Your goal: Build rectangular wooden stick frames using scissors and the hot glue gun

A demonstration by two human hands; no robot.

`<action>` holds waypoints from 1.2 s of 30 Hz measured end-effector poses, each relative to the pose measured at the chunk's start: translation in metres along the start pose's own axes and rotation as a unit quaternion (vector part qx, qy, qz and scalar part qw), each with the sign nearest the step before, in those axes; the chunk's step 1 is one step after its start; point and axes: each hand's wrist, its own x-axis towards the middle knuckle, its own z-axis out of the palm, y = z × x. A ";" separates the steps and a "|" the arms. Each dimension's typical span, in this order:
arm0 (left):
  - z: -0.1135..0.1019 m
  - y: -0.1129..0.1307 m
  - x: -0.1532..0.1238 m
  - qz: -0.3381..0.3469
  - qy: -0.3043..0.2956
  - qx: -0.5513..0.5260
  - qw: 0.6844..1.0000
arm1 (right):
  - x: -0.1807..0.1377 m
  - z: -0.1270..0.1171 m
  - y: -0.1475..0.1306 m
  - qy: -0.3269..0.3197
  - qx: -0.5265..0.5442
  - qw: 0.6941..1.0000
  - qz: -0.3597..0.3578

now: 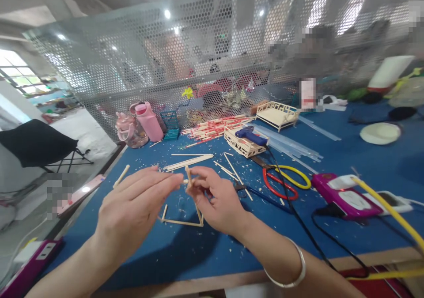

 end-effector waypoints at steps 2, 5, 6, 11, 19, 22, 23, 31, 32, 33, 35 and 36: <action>0.000 -0.001 -0.002 -0.008 0.011 -0.002 1.000 | -0.001 -0.001 0.000 -0.003 0.014 1.000 -0.011; -0.001 -0.002 -0.005 -0.018 0.021 0.001 1.000 | -0.002 -0.002 -0.001 -0.007 0.029 0.999 -0.025; -0.001 -0.002 -0.006 -0.017 0.025 0.002 1.000 | -0.003 -0.002 -0.001 -0.008 0.029 0.999 -0.029; -0.001 -0.004 -0.006 -0.008 0.037 0.003 0.999 | -0.003 -0.003 -0.002 -0.007 0.030 0.998 -0.051; 0.000 -0.005 -0.009 -0.006 0.031 0.003 1.000 | -0.003 -0.003 -0.004 -0.023 0.013 0.997 -0.070; 0.000 -0.006 -0.009 -0.004 0.035 -0.001 0.999 | -0.004 -0.003 -0.003 -0.027 0.019 0.997 -0.070; 0.000 -0.006 -0.009 -0.004 0.035 -0.001 0.999 | -0.005 -0.003 -0.003 -0.028 0.019 0.997 -0.071; 0.000 -0.008 -0.011 0.001 0.028 -0.002 1.000 | -0.005 -0.002 -0.004 -0.039 0.002 0.997 -0.068; 0.000 -0.009 -0.010 0.002 0.026 0.000 1.000 | -0.004 -0.002 -0.004 -0.039 0.002 0.997 -0.069; 0.000 -0.008 -0.009 0.001 0.022 0.003 1.000 | -0.004 -0.002 -0.004 -0.040 0.003 0.997 -0.069; -0.004 -0.007 -0.007 -0.003 0.018 0.011 1.000 | -0.004 -0.002 -0.005 -0.040 0.005 0.997 -0.069; -0.007 -0.006 -0.007 -0.005 0.021 0.016 1.000 | -0.004 -0.001 -0.005 -0.042 0.007 0.997 -0.068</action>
